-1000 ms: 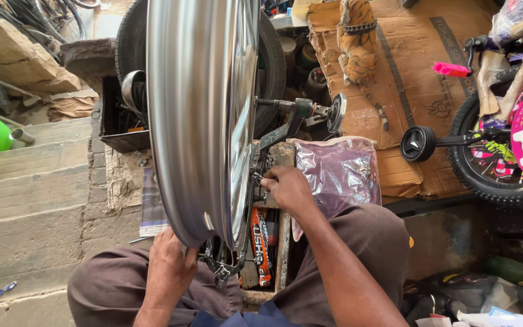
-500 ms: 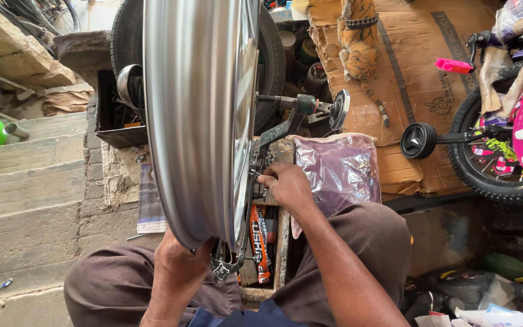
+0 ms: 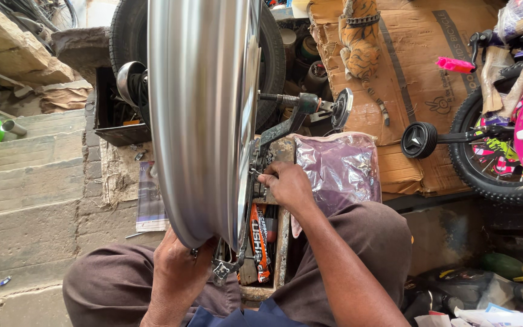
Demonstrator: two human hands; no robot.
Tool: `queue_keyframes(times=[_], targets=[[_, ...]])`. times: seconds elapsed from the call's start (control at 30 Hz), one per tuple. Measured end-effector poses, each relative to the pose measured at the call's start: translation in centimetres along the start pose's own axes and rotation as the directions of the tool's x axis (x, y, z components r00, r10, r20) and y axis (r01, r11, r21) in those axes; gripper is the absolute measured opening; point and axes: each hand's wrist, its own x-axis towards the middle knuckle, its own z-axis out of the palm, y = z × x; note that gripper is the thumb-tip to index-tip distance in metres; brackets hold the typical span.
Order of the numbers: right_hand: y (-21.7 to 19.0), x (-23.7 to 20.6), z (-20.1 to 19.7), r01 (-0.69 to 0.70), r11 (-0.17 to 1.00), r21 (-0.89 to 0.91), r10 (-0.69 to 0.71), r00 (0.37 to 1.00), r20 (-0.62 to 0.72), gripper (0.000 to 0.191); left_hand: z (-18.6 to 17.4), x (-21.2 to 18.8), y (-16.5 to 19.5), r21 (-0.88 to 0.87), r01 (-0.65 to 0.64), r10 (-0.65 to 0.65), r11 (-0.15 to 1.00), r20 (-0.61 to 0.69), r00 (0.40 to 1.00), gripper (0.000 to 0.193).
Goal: The person uses a spoke wrench to adjust the tension of the spokes on a bicycle wheel mounted in a truing stand. They rotate the wheel periodically to check alignment and continue tightening or loosening individual spokes.
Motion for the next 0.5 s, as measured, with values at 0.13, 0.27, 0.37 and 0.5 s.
queue_keyframes(times=[0.13, 0.27, 0.37, 0.5], targets=[[0.11, -0.06, -0.10, 0.035, 0.999, 0.008, -0.035, 0.999, -0.028, 0.032, -0.05, -0.02, 0.43, 0.025, 0.055, -0.055, 0.998, 0.012, 0.998, 0.004], [0.26, -0.05, -0.13, 0.039, 0.999, 0.006, -0.039, 0.999, -0.036, 0.032, -0.11, 0.01, 0.84, 0.000, 0.021, -0.021, 1.000, -0.014, 1.000, 0.006], [0.34, -0.02, -0.09, 0.061, 0.998, 0.009, -0.061, 0.997, -0.048, 0.032, -0.27, 0.06, 1.03, -0.036, 0.035, -0.036, 0.999, -0.012, 0.999, 0.006], [0.25, 0.15, 0.15, 0.074, 0.997, 0.008, -0.074, 0.996, -0.055, 0.031, -0.64, 0.13, 0.94, -0.016, 0.017, -0.017, 1.000, -0.031, 0.999, 0.009]])
